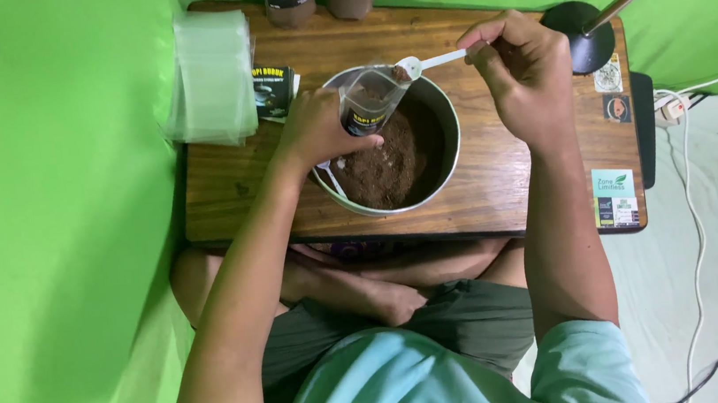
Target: The person uses a spoon to scoop coffee powder from a bowl into a small plastic bag.
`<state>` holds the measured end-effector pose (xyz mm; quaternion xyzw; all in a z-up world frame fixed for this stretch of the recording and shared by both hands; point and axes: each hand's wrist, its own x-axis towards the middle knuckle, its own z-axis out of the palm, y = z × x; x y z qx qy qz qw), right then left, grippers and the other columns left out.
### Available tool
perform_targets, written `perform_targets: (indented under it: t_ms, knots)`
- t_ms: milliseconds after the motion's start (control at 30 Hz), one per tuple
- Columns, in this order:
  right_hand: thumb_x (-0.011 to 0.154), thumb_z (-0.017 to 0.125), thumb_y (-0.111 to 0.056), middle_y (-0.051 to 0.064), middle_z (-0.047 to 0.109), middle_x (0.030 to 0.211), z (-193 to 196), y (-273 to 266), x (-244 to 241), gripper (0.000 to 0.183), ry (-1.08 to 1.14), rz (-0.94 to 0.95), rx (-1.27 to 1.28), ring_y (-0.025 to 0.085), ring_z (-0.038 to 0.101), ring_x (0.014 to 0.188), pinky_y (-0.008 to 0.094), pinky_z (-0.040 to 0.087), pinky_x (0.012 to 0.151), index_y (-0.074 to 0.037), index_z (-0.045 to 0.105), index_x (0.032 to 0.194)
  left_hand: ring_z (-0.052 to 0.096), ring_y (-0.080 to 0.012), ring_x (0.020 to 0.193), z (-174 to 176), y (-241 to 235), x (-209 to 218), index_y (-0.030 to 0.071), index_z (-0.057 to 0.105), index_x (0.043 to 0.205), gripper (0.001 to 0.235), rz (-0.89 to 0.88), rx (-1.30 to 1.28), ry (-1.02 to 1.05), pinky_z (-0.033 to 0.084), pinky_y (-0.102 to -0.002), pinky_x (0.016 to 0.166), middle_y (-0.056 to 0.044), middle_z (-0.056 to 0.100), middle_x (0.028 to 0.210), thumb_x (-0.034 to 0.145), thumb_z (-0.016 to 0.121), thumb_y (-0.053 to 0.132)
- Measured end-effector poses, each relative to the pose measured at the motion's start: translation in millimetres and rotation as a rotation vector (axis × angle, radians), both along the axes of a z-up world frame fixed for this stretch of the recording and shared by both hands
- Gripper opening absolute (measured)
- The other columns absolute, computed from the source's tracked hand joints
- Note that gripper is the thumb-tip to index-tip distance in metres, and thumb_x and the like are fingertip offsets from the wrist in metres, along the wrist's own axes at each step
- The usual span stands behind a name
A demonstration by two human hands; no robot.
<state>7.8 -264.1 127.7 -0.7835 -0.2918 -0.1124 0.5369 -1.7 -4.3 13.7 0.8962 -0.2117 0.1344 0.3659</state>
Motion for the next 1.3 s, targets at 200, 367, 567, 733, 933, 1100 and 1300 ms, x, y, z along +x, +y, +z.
perform_targets:
  t_ms: [200,367,567,733,933,1100,1300]
  knots:
    - [0.087,0.068,0.024,0.013,0.066,0.081,-14.6,12.8,26.0,0.021,-0.404,-0.047,-0.294,0.018,0.050,0.068,0.024,0.041,0.057,0.007,0.077,0.097,0.070,-0.0223,0.065,10.3,-0.5,-0.9,0.006,0.071,0.112,0.061,0.034,0.013,0.083,0.053,-0.034,0.062,-0.011,0.076,0.090,0.062,0.090,0.036]
    - [0.086,0.065,0.021,0.011,0.063,0.088,-46.2,7.1,31.5,0.027,-0.559,-0.027,-0.272,0.023,0.056,0.075,0.032,0.048,0.065,0.001,0.078,0.099,0.070,-0.0279,0.078,-5.9,1.5,6.4,0.005,0.073,0.105,0.057,0.019,0.037,0.075,0.053,-0.040,0.074,-0.014,0.076,0.089,0.064,0.090,0.041]
    - [0.092,0.055,0.020,0.014,0.063,0.084,-81.8,-37.0,20.1,0.025,-0.482,-0.151,0.046,0.025,0.053,0.070,0.035,0.045,0.063,0.002,0.073,0.094,0.070,-0.0356,0.101,-14.2,4.8,10.7,0.005,0.070,0.113,0.066,0.014,0.063,0.179,0.052,-0.047,0.094,-0.017,0.075,0.098,0.069,0.084,0.053]
    - [0.088,0.057,0.020,0.019,0.065,0.086,-105.6,-18.4,-9.4,0.030,-0.029,-0.049,-0.093,0.034,0.065,0.080,0.043,0.053,0.075,0.000,0.074,0.102,0.064,-0.0370,0.114,-5.0,2.7,7.5,0.002,0.065,0.119,0.076,0.032,0.061,0.346,0.045,-0.047,0.105,-0.022,0.071,0.110,0.071,0.085,0.058]
    - [0.083,0.069,0.009,0.014,0.067,0.081,-91.2,18.6,-13.7,0.016,-0.132,0.024,-0.428,0.037,0.069,0.075,0.044,0.057,0.068,-0.004,0.073,0.092,0.052,-0.0417,0.129,15.2,-2.8,2.1,-0.006,0.055,0.129,0.078,-0.028,0.077,0.404,0.028,-0.053,0.118,-0.027,0.060,0.130,0.082,0.078,0.053]
    - [0.086,0.070,0.000,0.009,0.067,0.081,-104.0,24.5,-9.9,0.007,-0.156,-0.029,-0.551,0.036,0.070,0.074,0.045,0.057,0.062,-0.006,0.071,0.088,0.054,-0.0374,0.129,12.2,-4.9,4.0,0.006,0.055,0.131,0.076,0.002,0.007,0.483,0.029,-0.052,0.118,-0.021,0.062,0.130,0.078,0.082,0.053]
    - [0.088,0.072,-0.014,0.001,0.064,0.080,-115.6,23.1,-6.5,0.004,-0.196,-0.092,-0.697,0.028,0.070,0.076,0.038,0.056,0.062,-0.015,0.070,0.085,0.057,-0.0394,0.125,19.1,-8.2,2.3,0.002,0.056,0.129,0.075,0.009,0.008,0.460,0.032,-0.054,0.116,-0.025,0.063,0.128,0.078,0.082,0.050]
